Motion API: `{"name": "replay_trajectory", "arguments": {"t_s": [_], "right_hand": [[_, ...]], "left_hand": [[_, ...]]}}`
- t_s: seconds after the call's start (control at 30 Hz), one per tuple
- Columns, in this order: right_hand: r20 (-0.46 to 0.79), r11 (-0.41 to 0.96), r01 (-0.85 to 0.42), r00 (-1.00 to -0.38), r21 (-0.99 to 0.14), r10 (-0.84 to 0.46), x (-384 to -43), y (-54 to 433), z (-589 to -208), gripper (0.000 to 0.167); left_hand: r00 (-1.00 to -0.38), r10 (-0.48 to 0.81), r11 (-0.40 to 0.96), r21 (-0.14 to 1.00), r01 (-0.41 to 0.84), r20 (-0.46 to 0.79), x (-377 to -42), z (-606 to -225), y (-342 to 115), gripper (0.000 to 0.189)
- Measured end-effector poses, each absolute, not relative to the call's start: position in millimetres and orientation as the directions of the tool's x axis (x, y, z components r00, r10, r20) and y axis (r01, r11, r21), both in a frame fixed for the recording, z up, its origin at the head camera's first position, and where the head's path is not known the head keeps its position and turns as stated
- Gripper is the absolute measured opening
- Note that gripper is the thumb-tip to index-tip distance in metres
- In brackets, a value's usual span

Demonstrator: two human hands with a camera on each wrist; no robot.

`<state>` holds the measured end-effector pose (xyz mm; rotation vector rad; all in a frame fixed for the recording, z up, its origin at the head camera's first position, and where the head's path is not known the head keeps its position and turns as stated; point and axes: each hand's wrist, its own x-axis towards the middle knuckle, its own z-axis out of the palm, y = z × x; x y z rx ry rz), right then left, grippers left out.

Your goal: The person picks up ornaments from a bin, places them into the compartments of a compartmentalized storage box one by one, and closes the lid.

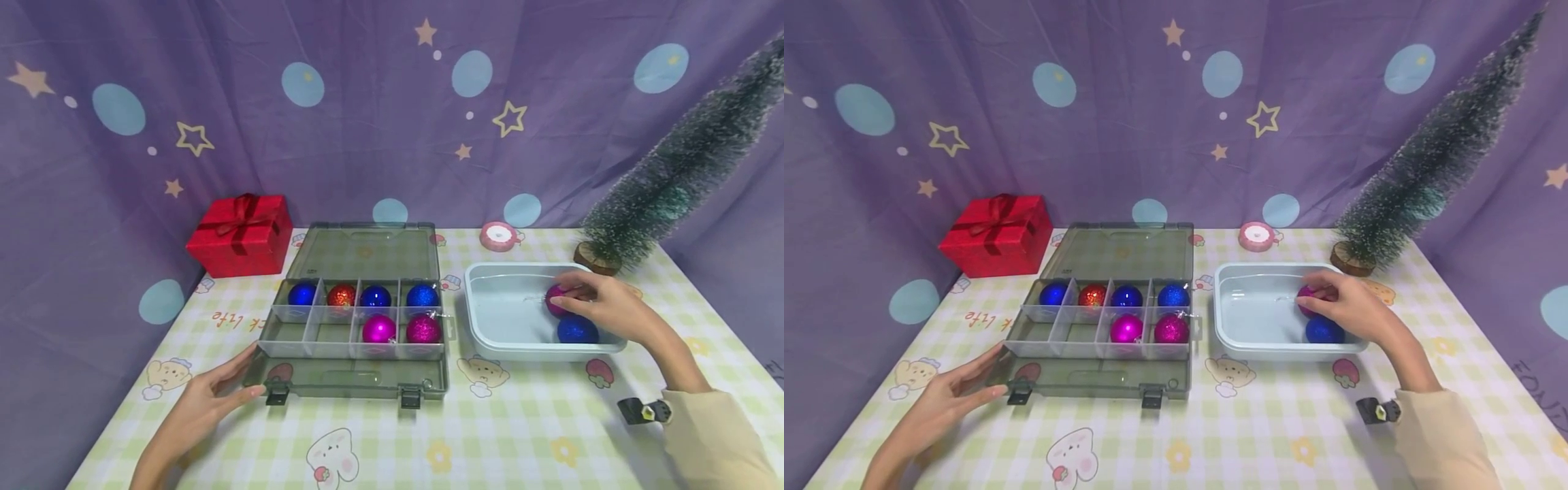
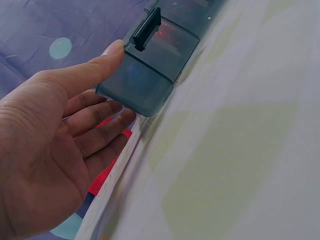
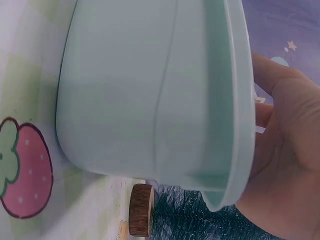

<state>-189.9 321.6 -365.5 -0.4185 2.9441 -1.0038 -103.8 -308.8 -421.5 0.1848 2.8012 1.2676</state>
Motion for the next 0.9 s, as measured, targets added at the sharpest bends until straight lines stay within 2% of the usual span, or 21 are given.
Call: {"name": "replay_trajectory", "arguments": {"t_s": [0.37,0.73,0.9], "right_hand": [[0.09,0.824,-0.262,-0.964,-0.501,-0.252,-192,320,-365,0.041],[0.115,0.906,-0.275,-0.961,-0.321,-0.25,-196,314,-365,0.051],[0.121,0.904,-0.298,-0.954,-0.307,-0.274,-197,310,-368,0.05]], "left_hand": [[-0.991,0.131,0.654,0.752,0.078,-0.011,-105,-420,-309,0.073],[-0.991,0.135,0.649,0.757,0.083,-0.008,-104,-421,-309,0.074],[-0.991,0.136,0.644,0.761,0.082,-0.009,-104,-421,-309,0.074]]}}
